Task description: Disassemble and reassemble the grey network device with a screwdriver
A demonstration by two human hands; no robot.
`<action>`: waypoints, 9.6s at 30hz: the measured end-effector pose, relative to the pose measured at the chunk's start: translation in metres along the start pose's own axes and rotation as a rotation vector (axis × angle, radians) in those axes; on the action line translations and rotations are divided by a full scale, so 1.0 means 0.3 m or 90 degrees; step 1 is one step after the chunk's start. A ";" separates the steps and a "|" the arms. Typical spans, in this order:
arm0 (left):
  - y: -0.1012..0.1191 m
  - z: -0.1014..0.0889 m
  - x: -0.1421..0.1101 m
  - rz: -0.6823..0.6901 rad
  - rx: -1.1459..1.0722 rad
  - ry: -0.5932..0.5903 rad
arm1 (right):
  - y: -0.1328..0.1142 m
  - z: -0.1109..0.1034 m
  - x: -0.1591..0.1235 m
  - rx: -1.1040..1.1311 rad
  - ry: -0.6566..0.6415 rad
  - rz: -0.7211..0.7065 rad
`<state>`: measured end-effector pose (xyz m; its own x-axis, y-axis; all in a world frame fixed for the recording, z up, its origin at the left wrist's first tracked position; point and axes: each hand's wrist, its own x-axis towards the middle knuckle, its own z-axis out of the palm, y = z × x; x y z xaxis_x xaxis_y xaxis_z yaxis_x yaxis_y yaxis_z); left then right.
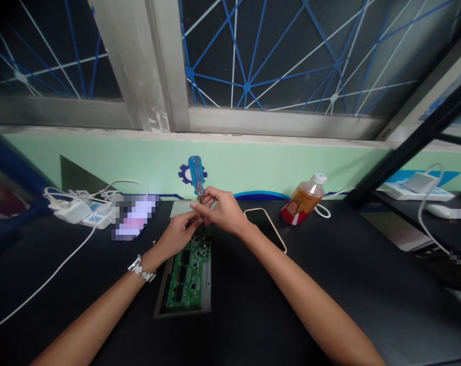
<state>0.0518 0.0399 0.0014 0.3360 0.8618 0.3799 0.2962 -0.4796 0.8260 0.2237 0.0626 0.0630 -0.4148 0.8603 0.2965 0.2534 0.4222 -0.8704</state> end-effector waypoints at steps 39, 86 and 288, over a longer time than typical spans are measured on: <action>0.017 0.006 -0.029 0.006 0.301 -0.025 | 0.001 0.038 -0.001 -0.165 0.285 -0.205; 0.355 0.240 -0.147 0.578 0.497 -0.170 | 0.006 0.081 0.006 -0.035 0.150 -0.055; -0.007 0.036 -0.220 -0.160 0.283 0.089 | -0.094 0.142 0.058 -0.104 0.049 -0.080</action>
<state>0.0387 -0.0179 -0.0300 0.0929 0.9584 0.2699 0.7125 -0.2534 0.6543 0.1722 0.0536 0.0760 -0.3862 0.8147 0.4325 0.3449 0.5624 -0.7515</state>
